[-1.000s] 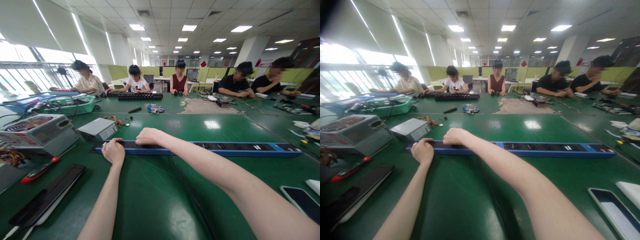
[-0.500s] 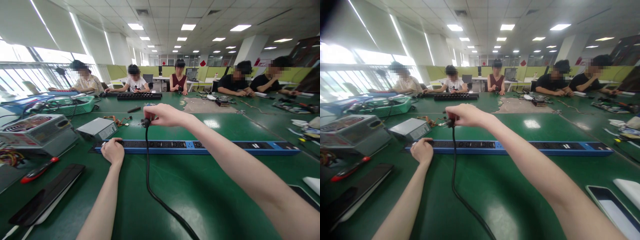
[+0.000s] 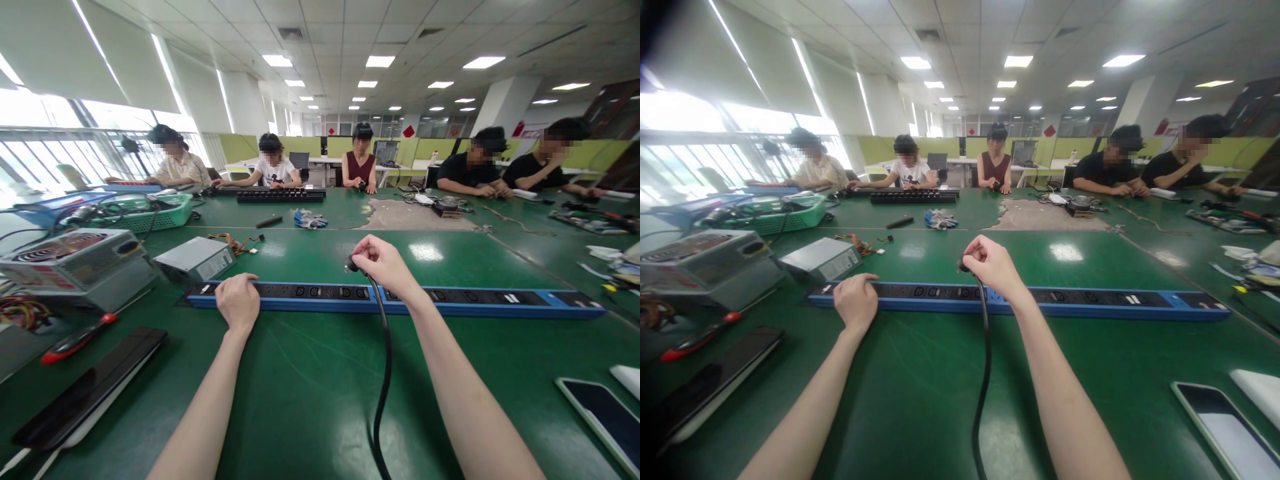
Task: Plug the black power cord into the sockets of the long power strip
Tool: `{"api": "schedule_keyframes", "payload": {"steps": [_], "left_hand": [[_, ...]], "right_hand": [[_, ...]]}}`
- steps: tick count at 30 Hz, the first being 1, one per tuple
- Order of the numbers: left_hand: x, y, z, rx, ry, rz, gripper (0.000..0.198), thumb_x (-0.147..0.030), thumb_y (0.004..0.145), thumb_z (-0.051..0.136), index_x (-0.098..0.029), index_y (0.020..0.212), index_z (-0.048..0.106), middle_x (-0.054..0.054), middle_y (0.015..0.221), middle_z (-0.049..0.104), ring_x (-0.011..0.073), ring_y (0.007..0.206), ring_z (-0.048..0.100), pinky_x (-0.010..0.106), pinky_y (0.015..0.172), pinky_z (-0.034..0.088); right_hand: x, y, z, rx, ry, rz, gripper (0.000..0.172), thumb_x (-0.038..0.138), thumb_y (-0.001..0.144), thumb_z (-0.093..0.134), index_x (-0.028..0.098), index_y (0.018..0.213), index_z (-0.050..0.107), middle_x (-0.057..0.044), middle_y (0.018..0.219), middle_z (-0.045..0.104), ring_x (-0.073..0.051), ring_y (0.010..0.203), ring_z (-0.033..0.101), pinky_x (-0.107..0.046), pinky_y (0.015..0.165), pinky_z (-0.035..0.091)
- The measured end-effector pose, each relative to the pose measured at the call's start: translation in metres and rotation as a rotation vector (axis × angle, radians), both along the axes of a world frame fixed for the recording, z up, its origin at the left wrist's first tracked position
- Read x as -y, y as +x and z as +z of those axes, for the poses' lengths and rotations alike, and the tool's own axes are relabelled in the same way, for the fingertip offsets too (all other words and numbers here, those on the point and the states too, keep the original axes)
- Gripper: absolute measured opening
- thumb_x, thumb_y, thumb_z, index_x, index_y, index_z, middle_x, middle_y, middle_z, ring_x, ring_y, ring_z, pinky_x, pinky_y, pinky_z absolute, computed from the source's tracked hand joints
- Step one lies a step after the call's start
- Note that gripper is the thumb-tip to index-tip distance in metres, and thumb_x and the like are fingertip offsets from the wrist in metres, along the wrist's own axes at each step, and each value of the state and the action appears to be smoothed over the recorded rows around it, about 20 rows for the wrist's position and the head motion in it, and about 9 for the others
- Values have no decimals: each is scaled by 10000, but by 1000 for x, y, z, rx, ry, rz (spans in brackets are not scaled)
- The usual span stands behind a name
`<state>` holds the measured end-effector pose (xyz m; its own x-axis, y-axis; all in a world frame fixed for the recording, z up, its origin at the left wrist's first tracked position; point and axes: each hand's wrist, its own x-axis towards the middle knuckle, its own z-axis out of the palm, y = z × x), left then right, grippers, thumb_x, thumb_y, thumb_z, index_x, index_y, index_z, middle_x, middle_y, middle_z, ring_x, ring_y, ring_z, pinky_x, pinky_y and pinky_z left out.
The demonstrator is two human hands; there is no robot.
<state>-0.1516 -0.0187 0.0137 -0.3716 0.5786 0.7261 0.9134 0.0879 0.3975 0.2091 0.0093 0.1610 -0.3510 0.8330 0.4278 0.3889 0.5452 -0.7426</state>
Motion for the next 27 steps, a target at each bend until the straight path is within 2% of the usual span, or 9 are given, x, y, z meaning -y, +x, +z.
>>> {"api": "schedule_keyframes", "payload": {"steps": [5,7,9,13,18,23,27], "left_hand": [[-2,89,9,-205,-17,-378,295,-140,952,467,-249,1106,693,78,1148,730,271,1164,625,448,1105,376],[-1,117,9,-241,-54,-473,311,-142,965,470,-251,1169,679,71,1183,728,260,1184,621,436,1119,382],[1,132,8,-248,-83,-502,293,-158,984,470,-250,1174,674,67,1167,732,255,1167,627,435,1127,383],[1,135,5,-236,-103,-473,264,-181,1003,463,-243,1146,677,71,1114,741,261,1106,643,450,1118,389],[0,132,2,-239,-115,-471,295,-141,980,457,-242,1147,679,73,1122,743,262,1098,651,446,1095,401],[-1,133,0,-233,-119,-481,293,-156,983,452,-242,1130,691,83,1108,745,268,1112,655,442,1070,411],[0,134,1,-231,-115,-476,306,-150,983,441,-244,1120,698,84,1106,749,264,1103,664,440,1062,417]], "right_hand": [[-15,-28,-33,170,-17,-137,169,374,812,638,208,824,611,30,712,654,-110,642,545,-224,618,355],[-17,-39,-46,258,-30,-188,154,369,800,649,219,808,620,28,749,683,-114,655,553,-228,627,346],[-17,-48,-57,330,-56,-224,147,374,805,651,228,816,631,23,792,705,-123,682,575,-233,639,347],[-15,-57,-71,415,-75,-271,163,406,842,630,247,874,645,7,873,730,-150,761,628,-241,677,372],[-3,-65,-72,578,-60,-352,197,436,893,590,266,972,650,-30,912,739,-214,859,680,-282,750,423],[8,-76,-68,690,5,-301,248,385,951,505,261,1136,614,-69,988,741,-246,908,703,-316,786,444],[12,-80,-69,721,-22,-281,284,375,982,456,256,1208,580,-89,1025,741,-257,941,708,-330,803,449]]}}
